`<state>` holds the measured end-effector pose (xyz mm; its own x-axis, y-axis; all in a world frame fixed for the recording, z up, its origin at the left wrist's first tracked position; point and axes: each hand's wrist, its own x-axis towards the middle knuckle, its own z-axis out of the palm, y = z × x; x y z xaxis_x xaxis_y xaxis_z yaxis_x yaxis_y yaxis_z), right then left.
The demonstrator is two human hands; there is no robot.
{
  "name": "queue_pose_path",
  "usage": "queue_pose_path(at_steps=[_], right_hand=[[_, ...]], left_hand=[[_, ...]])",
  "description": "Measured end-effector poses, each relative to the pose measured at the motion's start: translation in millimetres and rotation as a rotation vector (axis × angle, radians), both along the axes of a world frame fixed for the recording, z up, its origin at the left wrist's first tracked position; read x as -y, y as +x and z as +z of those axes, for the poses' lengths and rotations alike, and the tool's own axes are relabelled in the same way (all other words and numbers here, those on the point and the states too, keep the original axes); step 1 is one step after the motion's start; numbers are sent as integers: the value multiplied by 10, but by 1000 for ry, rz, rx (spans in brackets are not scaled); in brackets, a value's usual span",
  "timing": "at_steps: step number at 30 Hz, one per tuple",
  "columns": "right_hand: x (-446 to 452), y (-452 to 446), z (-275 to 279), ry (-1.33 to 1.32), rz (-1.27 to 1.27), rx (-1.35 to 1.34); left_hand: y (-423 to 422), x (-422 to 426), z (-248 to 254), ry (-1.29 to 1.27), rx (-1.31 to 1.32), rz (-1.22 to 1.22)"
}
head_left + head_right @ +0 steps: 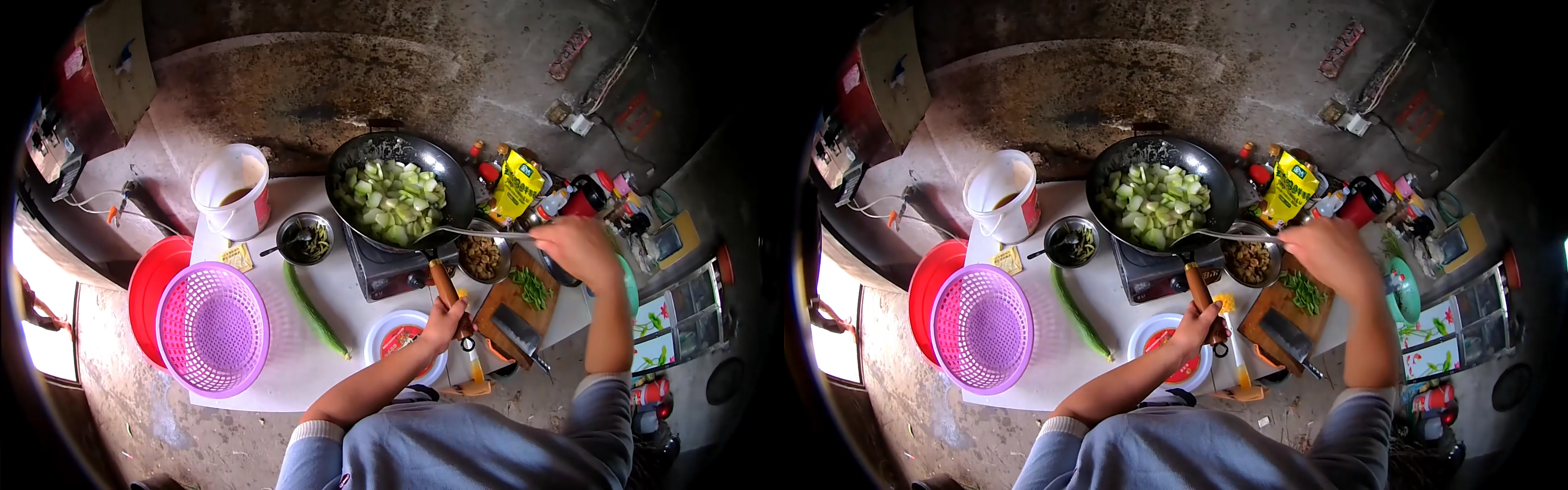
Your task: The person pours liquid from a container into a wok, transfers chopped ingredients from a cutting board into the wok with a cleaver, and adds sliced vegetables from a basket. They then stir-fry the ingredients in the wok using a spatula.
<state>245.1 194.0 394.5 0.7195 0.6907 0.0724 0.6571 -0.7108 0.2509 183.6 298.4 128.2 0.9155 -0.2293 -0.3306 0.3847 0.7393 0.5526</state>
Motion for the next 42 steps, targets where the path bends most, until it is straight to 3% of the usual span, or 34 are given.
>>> queue_pose_path(at_steps=[5,11,13,19,21,23,27,31,33,37,39,40,42], right_hand=[[-317,539,-793,-73,-82,108],[-402,372,-505,-32,-34,375],[-536,442,-684,39,32,438],[-694,736,-1474,-70,114,236],[-455,689,-1414,-106,151,239],[-240,714,-1119,-65,160,144],[4,869,-841,55,78,228],[-97,1289,-1395,260,-96,191],[-123,1315,-1625,279,-210,-85],[266,755,-1861,373,-114,-199],[517,453,-1723,369,-32,-201],[570,363,-1792,441,-33,-26],[589,301,-1979,482,-47,60]], left_hand=[[7,7,14,28,-30,-1],[-16,8,25,2,-20,28],[-15,9,3,14,-20,18],[-33,19,71,53,-61,74],[-56,38,47,63,-70,77],[-50,49,54,41,-54,126],[-64,62,67,105,-36,140],[-87,91,148,157,-43,183],[-86,101,86,189,-62,208],[-98,116,41,300,-107,290],[-85,115,45,339,-136,277],[-82,123,58,327,-115,259],[-82,127,75,299,-99,243]])
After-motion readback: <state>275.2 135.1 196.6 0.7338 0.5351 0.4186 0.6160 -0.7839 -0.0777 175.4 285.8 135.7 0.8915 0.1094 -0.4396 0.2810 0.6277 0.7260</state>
